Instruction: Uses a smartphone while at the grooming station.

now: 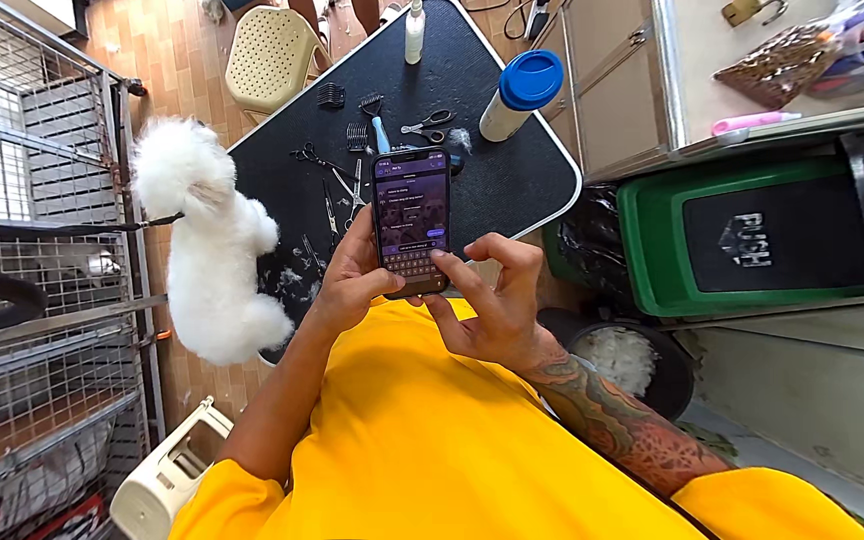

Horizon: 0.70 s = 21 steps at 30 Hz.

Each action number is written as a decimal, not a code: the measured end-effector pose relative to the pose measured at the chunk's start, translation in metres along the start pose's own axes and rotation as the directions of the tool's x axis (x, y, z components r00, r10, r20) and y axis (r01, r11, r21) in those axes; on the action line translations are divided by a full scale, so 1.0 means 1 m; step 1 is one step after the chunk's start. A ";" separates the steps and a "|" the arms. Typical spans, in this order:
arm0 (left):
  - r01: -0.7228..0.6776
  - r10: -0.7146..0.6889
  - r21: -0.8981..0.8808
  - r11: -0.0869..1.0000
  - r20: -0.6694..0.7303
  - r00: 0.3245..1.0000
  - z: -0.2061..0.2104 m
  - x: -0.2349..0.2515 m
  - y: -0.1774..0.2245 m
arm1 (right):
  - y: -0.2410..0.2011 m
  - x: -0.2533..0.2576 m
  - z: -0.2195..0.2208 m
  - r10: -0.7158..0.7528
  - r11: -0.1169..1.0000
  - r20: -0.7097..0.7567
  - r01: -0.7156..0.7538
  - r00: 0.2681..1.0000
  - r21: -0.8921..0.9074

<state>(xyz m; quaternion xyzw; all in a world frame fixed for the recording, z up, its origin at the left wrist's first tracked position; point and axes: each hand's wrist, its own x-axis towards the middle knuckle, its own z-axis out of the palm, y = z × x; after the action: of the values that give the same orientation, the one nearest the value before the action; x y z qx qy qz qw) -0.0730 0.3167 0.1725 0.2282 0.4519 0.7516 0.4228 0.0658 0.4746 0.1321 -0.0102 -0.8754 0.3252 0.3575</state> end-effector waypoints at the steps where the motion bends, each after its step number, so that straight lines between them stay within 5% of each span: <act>1: 0.002 -0.002 0.001 1.000 -0.003 1.000 0.000 0.000 0.000 | -0.001 0.000 0.000 -0.013 1.000 -0.007 0.013 1.000 0.015; 21: -0.010 0.010 -0.046 0.999 -0.006 1.000 -0.002 -0.001 -0.003 | 0.004 -0.004 0.000 -0.012 0.999 -0.079 0.014 0.997 0.033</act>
<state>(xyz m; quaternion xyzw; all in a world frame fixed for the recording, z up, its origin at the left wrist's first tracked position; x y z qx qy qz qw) -0.0731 0.3155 0.1689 0.2184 0.4344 0.7647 0.4228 0.0685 0.4770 0.1272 -0.0112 -0.8551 0.3370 0.3938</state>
